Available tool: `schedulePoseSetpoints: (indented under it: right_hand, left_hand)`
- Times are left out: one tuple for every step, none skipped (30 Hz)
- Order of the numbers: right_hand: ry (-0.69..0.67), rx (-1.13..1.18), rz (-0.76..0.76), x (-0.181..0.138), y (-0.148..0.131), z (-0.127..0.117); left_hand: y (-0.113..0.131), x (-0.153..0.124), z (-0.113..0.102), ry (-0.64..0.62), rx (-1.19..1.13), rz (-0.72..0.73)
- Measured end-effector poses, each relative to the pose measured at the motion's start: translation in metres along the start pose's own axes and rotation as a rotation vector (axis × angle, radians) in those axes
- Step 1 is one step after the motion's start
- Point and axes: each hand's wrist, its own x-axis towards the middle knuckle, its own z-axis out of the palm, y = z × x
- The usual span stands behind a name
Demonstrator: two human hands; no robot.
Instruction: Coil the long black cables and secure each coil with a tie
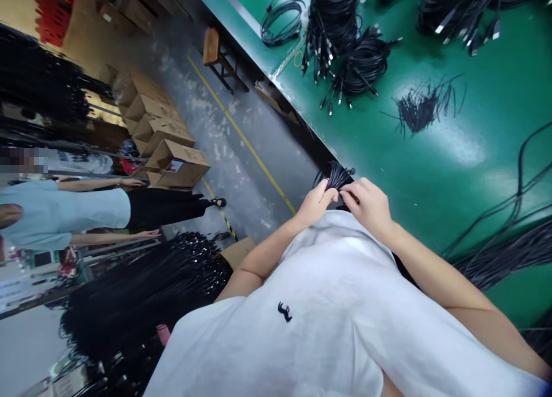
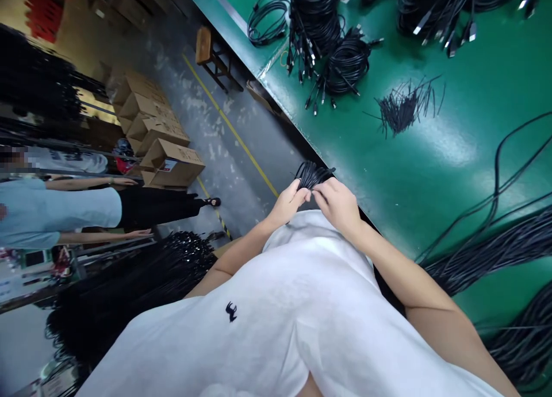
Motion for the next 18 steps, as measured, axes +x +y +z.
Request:
schedulePoseSetpoints:
  right_hand:
    - [-0.032, -0.144, -0.146, 0.004, 0.0, -0.004]
    - [-0.086, -0.245, -0.289, 0.009, 0.001, -0.007]
    - [-0.15, -0.309, -0.422, 0.014, 0.001, -0.01]
    - [-0.21, -0.346, -0.539, 0.021, 0.001, -0.012]
    - [-0.266, -0.37, -0.633, 0.027, 0.001, -0.014]
    - [-0.317, -0.39, -0.703, 0.032, 0.001, -0.015]
    - [-0.364, -0.414, -0.753, 0.036, 0.0, -0.016]
    - [-0.402, -0.44, -0.79, 0.038, -0.001, -0.017]
    - [-0.429, -0.462, -0.82, 0.039, -0.002, -0.018]
    - [-0.443, -0.477, -0.845, 0.039, -0.004, -0.02]
    - [-0.444, -0.482, -0.866, 0.039, -0.006, -0.021]
    - [-0.438, -0.479, -0.891, 0.037, -0.009, -0.024]
    - [-0.434, -0.477, -0.915, 0.036, -0.012, -0.026]
    - [-0.433, -0.483, -0.937, 0.035, -0.015, -0.028]
    - [-0.436, -0.504, -0.951, 0.034, -0.017, -0.03]
    - [-0.439, -0.54, -0.958, 0.033, -0.019, -0.031]
    - [-0.443, -0.589, -0.96, 0.033, -0.021, -0.032]
    - [-0.44, -0.645, -0.962, 0.033, -0.022, -0.032]
  left_hand:
    - [-0.001, 0.001, -0.002, -0.011, 0.035, 0.003]
    - [-0.002, 0.002, -0.004, -0.025, 0.06, 0.009]
    - [-0.004, 0.003, -0.006, -0.043, 0.074, 0.014]
    - [-0.006, 0.004, -0.008, -0.069, 0.077, 0.015]
    - [-0.009, 0.005, -0.009, -0.106, 0.068, 0.012]
    - [-0.012, 0.005, -0.012, -0.156, 0.044, 0.002]
    - [-0.016, 0.005, -0.014, -0.213, 0.003, -0.013]
    - [-0.019, 0.005, -0.016, -0.274, -0.059, -0.029]
    - [-0.022, 0.004, -0.019, -0.337, -0.133, -0.042]
    - [-0.024, 0.003, -0.022, -0.398, -0.21, -0.05]
    - [-0.026, 0.002, -0.024, -0.452, -0.281, -0.054]
    - [-0.027, 0.0, -0.025, -0.495, -0.337, -0.054]
    - [-0.027, -0.001, -0.026, -0.526, -0.376, -0.051]
    - [-0.027, -0.001, -0.026, -0.54, -0.401, -0.049]
    - [-0.026, -0.001, -0.025, -0.537, -0.422, -0.05]
    - [-0.025, -0.001, -0.024, -0.523, -0.444, -0.053]
    - [-0.025, 0.0, -0.022, -0.504, -0.466, -0.063]
    - [-0.024, 0.002, -0.02, -0.483, -0.486, -0.083]
